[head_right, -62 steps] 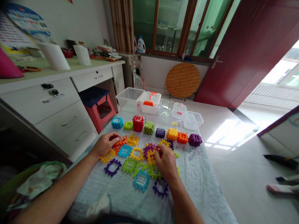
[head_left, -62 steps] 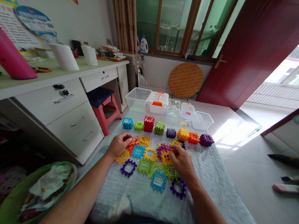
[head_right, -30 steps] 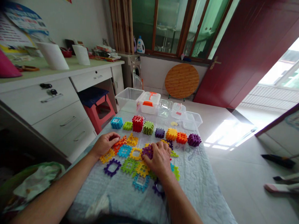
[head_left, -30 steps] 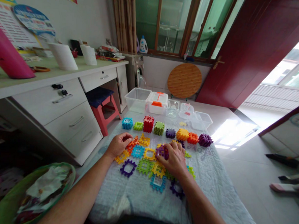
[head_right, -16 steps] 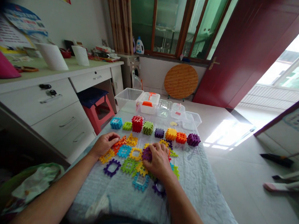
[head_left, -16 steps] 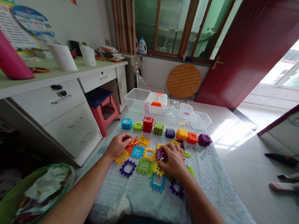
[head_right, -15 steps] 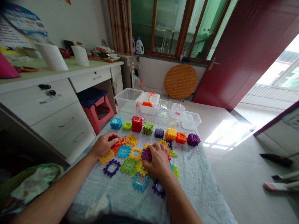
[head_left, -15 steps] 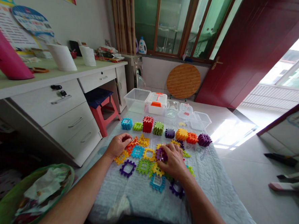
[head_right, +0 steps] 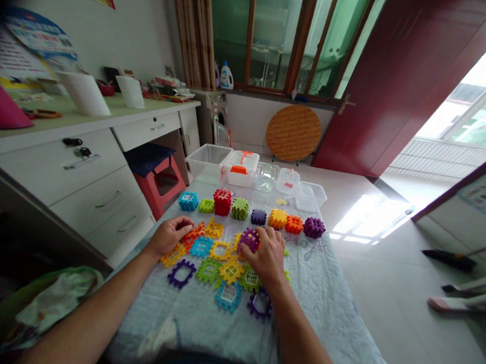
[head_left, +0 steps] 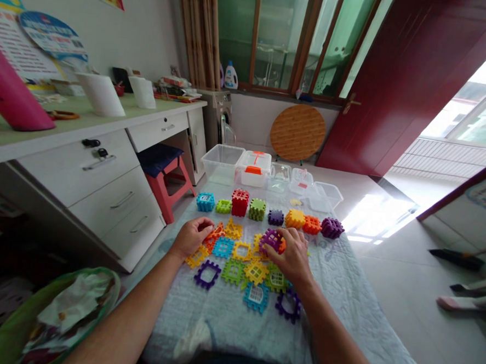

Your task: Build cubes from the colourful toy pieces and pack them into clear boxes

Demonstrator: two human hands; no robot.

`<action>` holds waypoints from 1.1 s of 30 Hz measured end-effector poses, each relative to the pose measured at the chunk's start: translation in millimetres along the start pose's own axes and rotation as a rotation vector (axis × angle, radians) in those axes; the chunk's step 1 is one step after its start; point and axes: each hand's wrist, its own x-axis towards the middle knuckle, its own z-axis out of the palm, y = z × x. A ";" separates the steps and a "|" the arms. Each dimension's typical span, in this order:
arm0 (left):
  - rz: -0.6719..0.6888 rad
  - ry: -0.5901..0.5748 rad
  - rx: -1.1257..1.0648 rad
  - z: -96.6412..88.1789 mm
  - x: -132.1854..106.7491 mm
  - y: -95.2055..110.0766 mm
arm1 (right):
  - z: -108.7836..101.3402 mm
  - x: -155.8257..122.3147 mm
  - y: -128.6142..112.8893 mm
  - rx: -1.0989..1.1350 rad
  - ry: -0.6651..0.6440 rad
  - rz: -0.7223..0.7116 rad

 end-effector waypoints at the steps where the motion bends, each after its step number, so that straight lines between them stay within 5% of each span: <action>1: -0.001 0.000 0.002 0.0 -0.1 0.5 | 0.1 1.1 3.1 -0.009 0.012 0.011; 10: 0.007 -0.007 0.026 -0.3 -0.2 1.5 | 4.5 -0.7 2.8 -0.093 -0.186 -0.029; 33: -0.002 -0.035 0.029 -0.4 2.0 -3.9 | 6.6 2.4 0.7 -0.106 -0.261 -0.048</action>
